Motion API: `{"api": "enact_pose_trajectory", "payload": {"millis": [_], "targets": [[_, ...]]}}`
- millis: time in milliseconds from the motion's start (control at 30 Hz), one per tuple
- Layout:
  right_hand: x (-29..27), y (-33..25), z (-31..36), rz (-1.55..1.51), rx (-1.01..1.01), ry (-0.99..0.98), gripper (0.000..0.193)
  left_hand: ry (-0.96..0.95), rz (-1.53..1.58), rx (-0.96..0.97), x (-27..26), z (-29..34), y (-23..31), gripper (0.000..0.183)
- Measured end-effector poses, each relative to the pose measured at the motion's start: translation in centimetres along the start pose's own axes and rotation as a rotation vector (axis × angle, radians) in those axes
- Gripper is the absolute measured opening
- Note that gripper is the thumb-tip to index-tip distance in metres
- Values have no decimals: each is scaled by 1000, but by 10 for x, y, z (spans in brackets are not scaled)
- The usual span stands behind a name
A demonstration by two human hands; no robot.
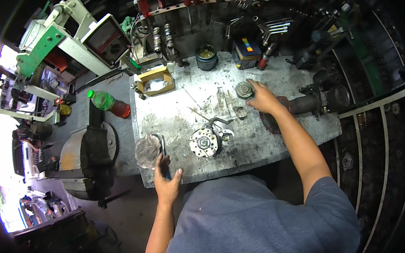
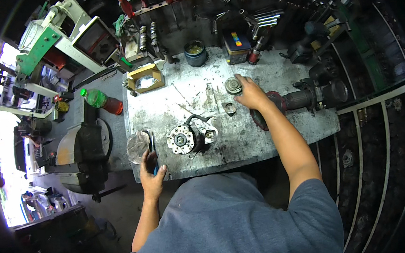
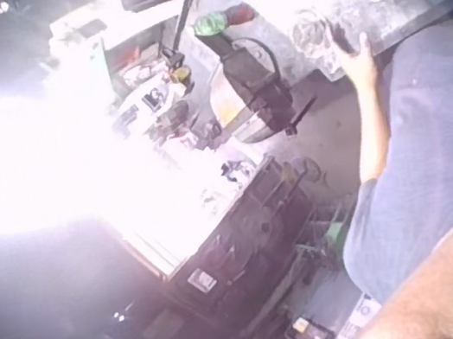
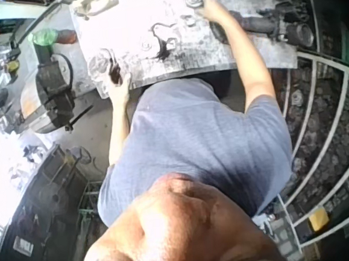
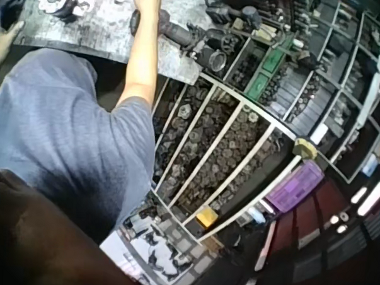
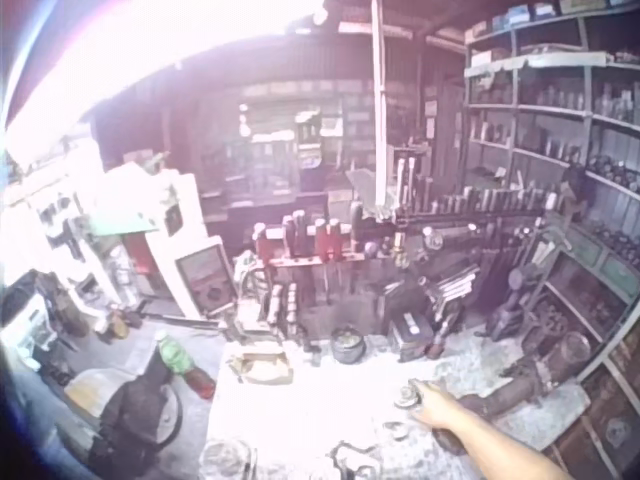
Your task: The person assembles a small electric motor on a workbench. They place a bearing into the motor housing, insert the rotor, and fit the end cap, using a screwdriver to tighten screws. The person also wipes parts with a cloth and briefly interacts with another person in the workshop.
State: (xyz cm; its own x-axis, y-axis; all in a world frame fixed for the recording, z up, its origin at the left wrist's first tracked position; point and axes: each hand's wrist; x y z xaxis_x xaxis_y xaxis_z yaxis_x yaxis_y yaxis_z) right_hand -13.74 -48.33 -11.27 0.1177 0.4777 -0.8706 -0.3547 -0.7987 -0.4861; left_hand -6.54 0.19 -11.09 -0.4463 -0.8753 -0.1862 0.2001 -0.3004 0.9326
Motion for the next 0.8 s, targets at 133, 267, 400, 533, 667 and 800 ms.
{"api": "enact_pose_trajectory", "payload": {"millis": [133, 267, 400, 533, 667, 800], "targets": [[27, -2, -44, 124, 5, -118, 92, -3, -13, 96, 14, -9, 26, 89], [24, -2, -51, 3, 23, -48, 77, -42, -140, 160, 26, -10, 49, 99], [-12, -6, -33, -795, 26, 358, 56, -98, -500, 185, 56, -11, 57, 121], [-58, -31, 17, -1774, 86, 109, 57, -127, -548, 232, 93, -27, 53, 109], [-66, -77, 59, -2147, -38, 80, 68, -251, -435, 307, 94, -47, 58, 64], [-77, -106, 87, -2224, -243, -27, 79, -625, -636, 254, 72, -88, 88, 57]]}}
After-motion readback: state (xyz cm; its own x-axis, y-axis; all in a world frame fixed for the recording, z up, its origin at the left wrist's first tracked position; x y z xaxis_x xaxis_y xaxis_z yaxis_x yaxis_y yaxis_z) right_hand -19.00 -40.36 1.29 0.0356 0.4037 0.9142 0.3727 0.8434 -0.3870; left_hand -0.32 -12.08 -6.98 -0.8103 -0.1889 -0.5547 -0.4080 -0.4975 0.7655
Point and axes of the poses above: each hand's wrist, its own z-axis away from the middle knuckle, its own x-axis out of the palm, y = z × x, and after that the axes turned 11 degrees about -x, right-handed
